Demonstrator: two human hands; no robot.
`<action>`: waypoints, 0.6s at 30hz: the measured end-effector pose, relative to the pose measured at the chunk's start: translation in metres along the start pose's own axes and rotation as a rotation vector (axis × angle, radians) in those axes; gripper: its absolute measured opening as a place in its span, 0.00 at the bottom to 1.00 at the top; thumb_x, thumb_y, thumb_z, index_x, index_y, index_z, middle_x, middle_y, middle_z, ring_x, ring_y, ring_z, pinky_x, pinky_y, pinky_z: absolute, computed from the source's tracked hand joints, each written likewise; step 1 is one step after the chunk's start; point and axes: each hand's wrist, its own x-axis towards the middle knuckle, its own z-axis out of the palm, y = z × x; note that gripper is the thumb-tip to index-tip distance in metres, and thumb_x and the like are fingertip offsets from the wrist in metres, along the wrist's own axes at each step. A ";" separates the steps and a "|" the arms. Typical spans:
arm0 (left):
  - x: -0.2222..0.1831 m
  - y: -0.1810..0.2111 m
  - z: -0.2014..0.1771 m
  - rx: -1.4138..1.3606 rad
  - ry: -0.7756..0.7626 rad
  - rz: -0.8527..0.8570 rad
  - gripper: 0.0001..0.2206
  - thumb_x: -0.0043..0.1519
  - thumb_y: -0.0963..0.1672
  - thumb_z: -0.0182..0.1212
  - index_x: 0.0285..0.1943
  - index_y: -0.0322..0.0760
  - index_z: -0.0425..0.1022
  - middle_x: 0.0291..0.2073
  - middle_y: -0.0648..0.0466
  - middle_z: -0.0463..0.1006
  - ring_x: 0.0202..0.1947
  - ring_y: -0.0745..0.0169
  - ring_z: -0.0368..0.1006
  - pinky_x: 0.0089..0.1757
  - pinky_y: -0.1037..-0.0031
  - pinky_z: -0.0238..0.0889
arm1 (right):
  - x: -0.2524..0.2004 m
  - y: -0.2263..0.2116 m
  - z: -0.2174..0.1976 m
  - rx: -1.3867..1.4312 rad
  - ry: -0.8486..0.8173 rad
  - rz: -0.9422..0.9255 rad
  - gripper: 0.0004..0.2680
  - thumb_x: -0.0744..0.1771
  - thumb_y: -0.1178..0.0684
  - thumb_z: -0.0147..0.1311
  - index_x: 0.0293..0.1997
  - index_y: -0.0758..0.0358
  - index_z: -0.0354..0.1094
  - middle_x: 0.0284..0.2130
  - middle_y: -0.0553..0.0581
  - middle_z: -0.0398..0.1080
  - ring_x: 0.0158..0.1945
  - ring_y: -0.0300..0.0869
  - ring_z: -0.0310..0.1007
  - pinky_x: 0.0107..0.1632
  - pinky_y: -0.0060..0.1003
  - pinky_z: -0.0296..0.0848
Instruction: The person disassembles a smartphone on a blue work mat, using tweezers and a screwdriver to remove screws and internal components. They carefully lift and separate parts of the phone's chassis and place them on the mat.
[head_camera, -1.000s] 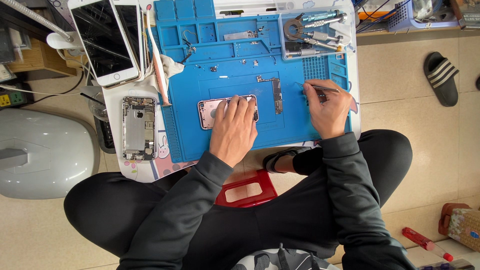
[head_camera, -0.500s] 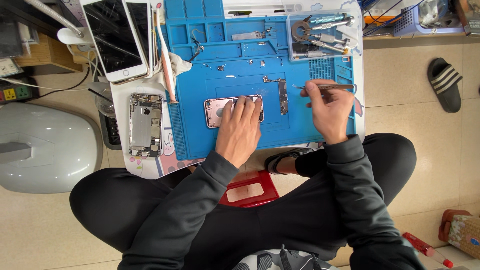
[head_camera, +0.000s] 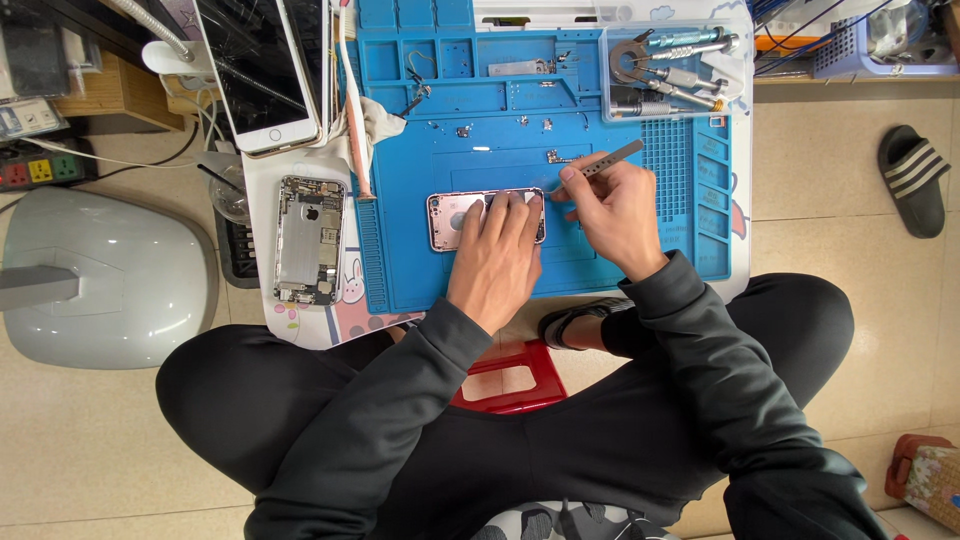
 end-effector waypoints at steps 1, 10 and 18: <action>0.000 0.000 -0.001 -0.002 0.000 0.000 0.25 0.70 0.49 0.48 0.74 0.34 0.64 0.59 0.42 0.68 0.67 0.45 0.62 0.65 0.51 0.53 | 0.000 -0.001 -0.001 -0.001 -0.001 0.001 0.05 0.72 0.63 0.54 0.41 0.71 0.76 0.24 0.66 0.76 0.25 0.46 0.80 0.29 0.35 0.79; -0.001 0.004 0.000 -0.034 -0.023 -0.024 0.27 0.70 0.52 0.49 0.74 0.33 0.65 0.59 0.40 0.68 0.67 0.43 0.63 0.66 0.47 0.51 | 0.000 -0.001 -0.003 -0.018 -0.025 0.029 0.05 0.72 0.62 0.54 0.42 0.70 0.76 0.25 0.65 0.77 0.27 0.46 0.81 0.31 0.35 0.79; -0.003 0.007 0.005 -0.065 -0.030 -0.054 0.29 0.68 0.52 0.53 0.74 0.33 0.65 0.60 0.39 0.68 0.68 0.40 0.62 0.67 0.44 0.49 | -0.002 0.003 -0.005 -0.031 -0.021 0.038 0.05 0.72 0.62 0.53 0.43 0.71 0.76 0.25 0.65 0.78 0.27 0.45 0.81 0.32 0.36 0.79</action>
